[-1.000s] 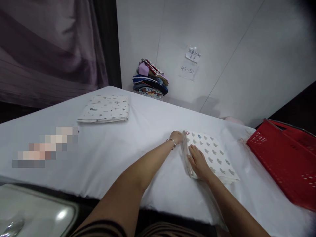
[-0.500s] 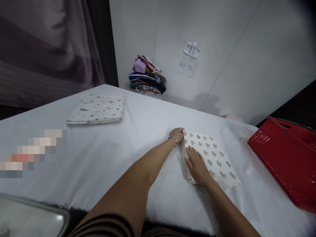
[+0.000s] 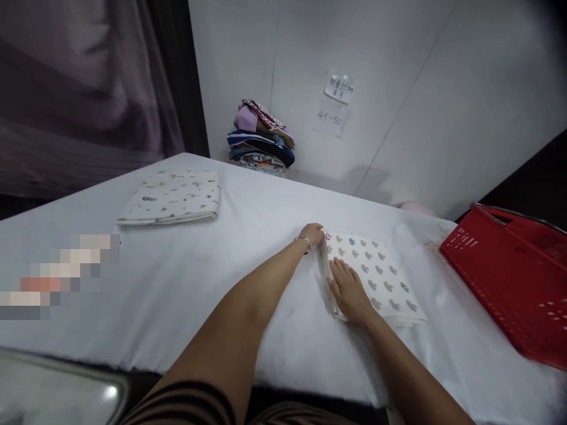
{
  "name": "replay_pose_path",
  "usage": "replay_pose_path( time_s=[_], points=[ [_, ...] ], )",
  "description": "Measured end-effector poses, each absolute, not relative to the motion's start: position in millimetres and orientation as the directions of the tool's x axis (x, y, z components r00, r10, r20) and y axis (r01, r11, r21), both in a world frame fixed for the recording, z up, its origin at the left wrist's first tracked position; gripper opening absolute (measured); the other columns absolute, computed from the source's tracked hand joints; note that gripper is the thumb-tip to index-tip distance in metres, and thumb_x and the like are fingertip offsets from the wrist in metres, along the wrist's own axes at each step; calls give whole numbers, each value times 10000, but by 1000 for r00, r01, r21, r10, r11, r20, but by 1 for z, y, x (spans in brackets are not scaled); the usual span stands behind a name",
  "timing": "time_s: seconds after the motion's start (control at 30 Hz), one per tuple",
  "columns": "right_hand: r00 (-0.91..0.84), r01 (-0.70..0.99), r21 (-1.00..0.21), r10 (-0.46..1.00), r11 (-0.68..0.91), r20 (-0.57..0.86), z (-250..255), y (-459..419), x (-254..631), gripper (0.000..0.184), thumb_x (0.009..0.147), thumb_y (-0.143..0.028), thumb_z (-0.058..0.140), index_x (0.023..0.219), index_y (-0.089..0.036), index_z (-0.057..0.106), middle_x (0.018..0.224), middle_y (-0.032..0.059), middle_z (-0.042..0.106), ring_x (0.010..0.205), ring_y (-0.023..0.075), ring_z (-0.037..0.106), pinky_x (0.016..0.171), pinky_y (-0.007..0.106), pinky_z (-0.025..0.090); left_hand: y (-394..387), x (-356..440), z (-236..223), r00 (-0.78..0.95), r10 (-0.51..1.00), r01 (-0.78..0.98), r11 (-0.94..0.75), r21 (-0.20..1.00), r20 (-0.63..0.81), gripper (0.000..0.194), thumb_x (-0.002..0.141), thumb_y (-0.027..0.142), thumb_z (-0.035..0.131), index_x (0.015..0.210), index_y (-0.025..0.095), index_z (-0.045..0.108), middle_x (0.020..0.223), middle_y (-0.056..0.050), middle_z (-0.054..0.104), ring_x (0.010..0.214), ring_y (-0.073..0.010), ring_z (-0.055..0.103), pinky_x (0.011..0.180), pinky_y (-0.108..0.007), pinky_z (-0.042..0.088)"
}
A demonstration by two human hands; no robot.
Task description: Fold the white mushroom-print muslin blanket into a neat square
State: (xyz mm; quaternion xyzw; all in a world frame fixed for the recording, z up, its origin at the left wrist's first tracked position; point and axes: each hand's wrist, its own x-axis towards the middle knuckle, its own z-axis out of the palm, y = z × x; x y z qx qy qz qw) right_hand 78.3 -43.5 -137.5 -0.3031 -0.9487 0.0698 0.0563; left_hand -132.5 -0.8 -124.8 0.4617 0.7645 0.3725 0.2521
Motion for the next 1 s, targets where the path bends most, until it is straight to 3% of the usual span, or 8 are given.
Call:
replay_pose_path(
  time_s=[0.17, 0.27, 0.33, 0.53, 0.7, 0.83, 0.93, 1.0],
  points=[
    [-813, 568, -159, 581, 808, 49, -132, -44, 75, 543, 949, -359, 225, 1452, -158, 267, 1514, 77, 213, 1402, 212, 142, 1125, 442, 159, -16, -96, -120, -240, 960, 749, 88, 656, 145, 422, 857, 339, 443, 1264, 255, 519, 1415, -9, 438, 1350, -188, 289, 1134, -373, 181],
    [-790, 602, -175, 612, 779, 10, -127, -47, 71, 543, 944, -340, 243, 1454, -154, 257, 1518, 81, 202, 1401, 225, 143, 1121, 451, 163, -20, -85, -126, -92, 993, 867, 42, 497, 76, 440, 885, 355, 372, 1315, 294, 440, 1499, 10, 294, 1407, -208, 133, 1122, -525, 116],
    [-778, 618, -187, 629, 763, -5, -125, -56, 72, 553, 937, -345, 280, 1452, -146, 260, 1517, 93, 200, 1400, 235, 146, 1117, 458, 172, -21, -85, -129, -93, 996, 873, 77, 482, 10, 455, 902, 364, 326, 1350, 309, 387, 1521, 18, 233, 1415, -206, 94, 1103, -567, 126],
    [-804, 571, -184, 590, 800, 70, -127, -108, 102, 556, 891, -350, 438, 1393, -114, 389, 1506, 154, 193, 1393, 291, 155, 1116, 483, 163, -16, -92, -130, -101, 995, 871, 86, 483, 6, 446, 904, 363, 344, 1346, 320, 385, 1524, 16, 223, 1416, -216, 90, 1090, -580, 142],
    [-853, 420, -355, 496, 835, 159, -111, -115, 156, 421, 901, -376, 451, 1296, -249, 519, 1444, 81, 376, 1344, 239, 312, 1106, 489, 206, -16, -87, -131, -183, 977, 838, 96, 536, 112, 447, 868, 316, 446, 1309, 244, 429, 1510, -42, 263, 1405, -230, 144, 1108, -447, 220],
    [-539, 565, -526, 767, 635, 347, -94, -57, 200, 379, 873, -365, 482, 1193, -204, 609, 1316, 99, 533, 1236, 246, 460, 1050, 447, 330, -27, -78, -125, -439, 889, 690, 238, 683, 134, 566, 816, 399, 545, 1299, 145, 395, 1426, -152, 378, 1314, -251, 353, 1058, -345, 316],
    [-205, 699, -674, 970, 238, 130, -88, -8, 220, 398, 855, -295, 502, 1216, -151, 587, 1247, 115, 586, 1115, 231, 556, 957, 366, 427, -36, -69, -118, -513, 856, 538, 382, 752, -68, 717, 742, 483, 619, 1303, 124, 352, 1309, -175, 495, 1184, -269, 499, 965, -341, 405],
    [-98, 721, -692, 994, 44, -40, -88, 13, 224, 443, 856, -272, 505, 1263, -103, 542, 1200, 135, 612, 1046, 218, 594, 902, 328, 457, -40, -63, -115, -504, 849, 498, 435, 750, -158, 805, 692, 475, 674, 1323, 127, 316, 1286, -177, 517, 1150, -281, 527, 930, -343, 427]
  ],
)
